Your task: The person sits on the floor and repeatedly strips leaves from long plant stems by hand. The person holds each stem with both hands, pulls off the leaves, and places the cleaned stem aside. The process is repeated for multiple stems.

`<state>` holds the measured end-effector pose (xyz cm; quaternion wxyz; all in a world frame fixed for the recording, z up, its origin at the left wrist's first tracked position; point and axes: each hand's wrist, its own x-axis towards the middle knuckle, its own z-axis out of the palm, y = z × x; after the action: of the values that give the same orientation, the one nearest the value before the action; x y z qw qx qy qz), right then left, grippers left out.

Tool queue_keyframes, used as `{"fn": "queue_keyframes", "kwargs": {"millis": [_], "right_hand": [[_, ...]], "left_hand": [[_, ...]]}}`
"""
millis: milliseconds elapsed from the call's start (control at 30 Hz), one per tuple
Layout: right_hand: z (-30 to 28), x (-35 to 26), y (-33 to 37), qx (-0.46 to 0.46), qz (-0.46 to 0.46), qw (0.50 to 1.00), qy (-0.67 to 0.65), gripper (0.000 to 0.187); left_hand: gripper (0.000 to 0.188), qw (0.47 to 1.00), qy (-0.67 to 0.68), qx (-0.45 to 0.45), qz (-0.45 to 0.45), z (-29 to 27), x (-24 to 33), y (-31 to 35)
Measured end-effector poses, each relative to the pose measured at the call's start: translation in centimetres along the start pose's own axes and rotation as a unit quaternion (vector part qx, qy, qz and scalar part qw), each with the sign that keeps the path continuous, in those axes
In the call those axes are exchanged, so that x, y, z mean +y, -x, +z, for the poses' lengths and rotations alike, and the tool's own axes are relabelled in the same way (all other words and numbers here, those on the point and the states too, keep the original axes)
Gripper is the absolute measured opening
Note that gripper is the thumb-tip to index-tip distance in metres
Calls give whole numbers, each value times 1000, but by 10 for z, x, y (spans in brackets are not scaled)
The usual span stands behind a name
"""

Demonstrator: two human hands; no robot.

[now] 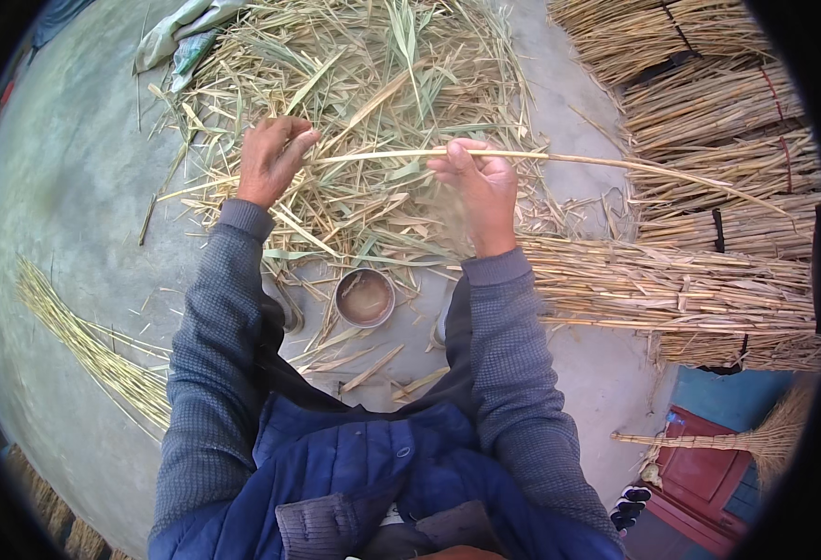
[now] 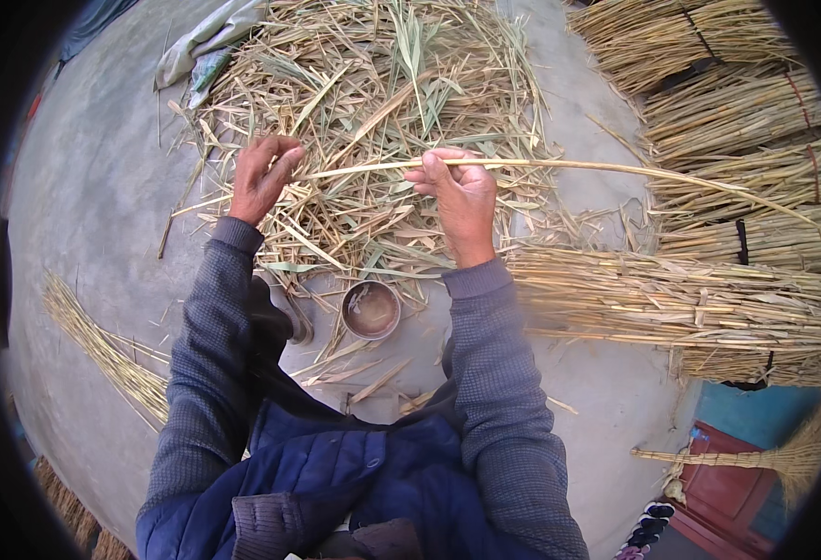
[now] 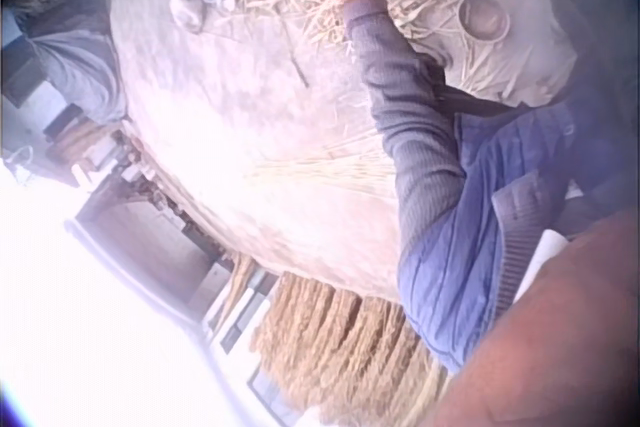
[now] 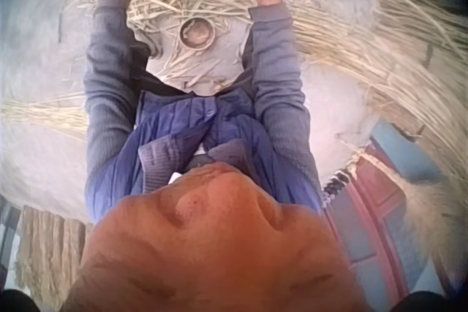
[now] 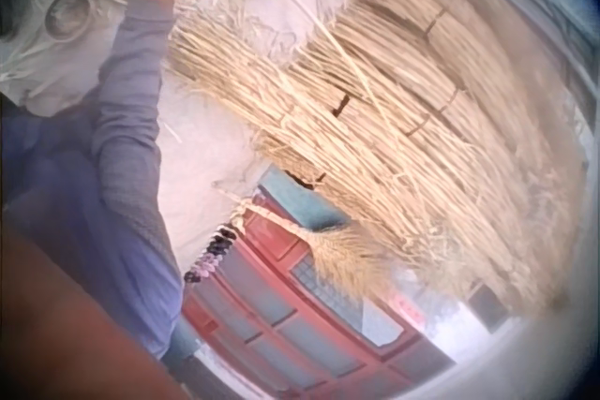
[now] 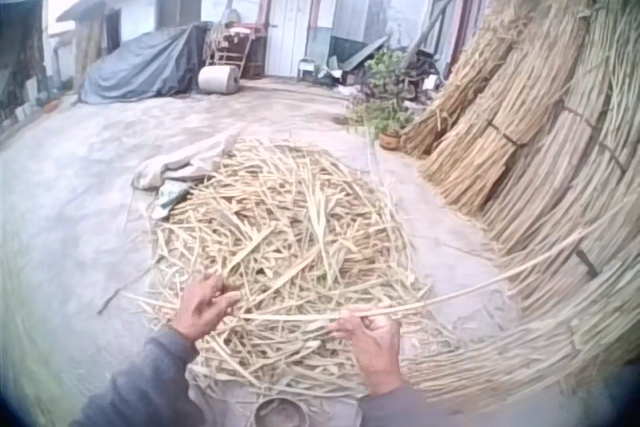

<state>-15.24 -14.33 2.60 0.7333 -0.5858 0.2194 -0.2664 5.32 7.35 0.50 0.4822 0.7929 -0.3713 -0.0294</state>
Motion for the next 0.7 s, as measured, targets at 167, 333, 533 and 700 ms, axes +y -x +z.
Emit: {"fn": "queue_keyframes", "kwargs": {"millis": [167, 333, 533, 700], "right_hand": [[32, 26, 1, -32, 46, 998, -14, 26], [-15, 2, -15, 65, 17, 998, -23, 29], [-34, -7, -14, 97, 44, 994, 6, 36], [7, 16, -3, 7, 84, 996, -15, 34]], "left_hand": [[22, 964, -126, -36, 229, 48, 26, 14], [14, 962, -208, -145, 96, -12, -16, 8], [29, 971, -180, -154, 31, -6, -13, 11], [20, 985, -53, -101, 130, 56, 30, 11]]}}
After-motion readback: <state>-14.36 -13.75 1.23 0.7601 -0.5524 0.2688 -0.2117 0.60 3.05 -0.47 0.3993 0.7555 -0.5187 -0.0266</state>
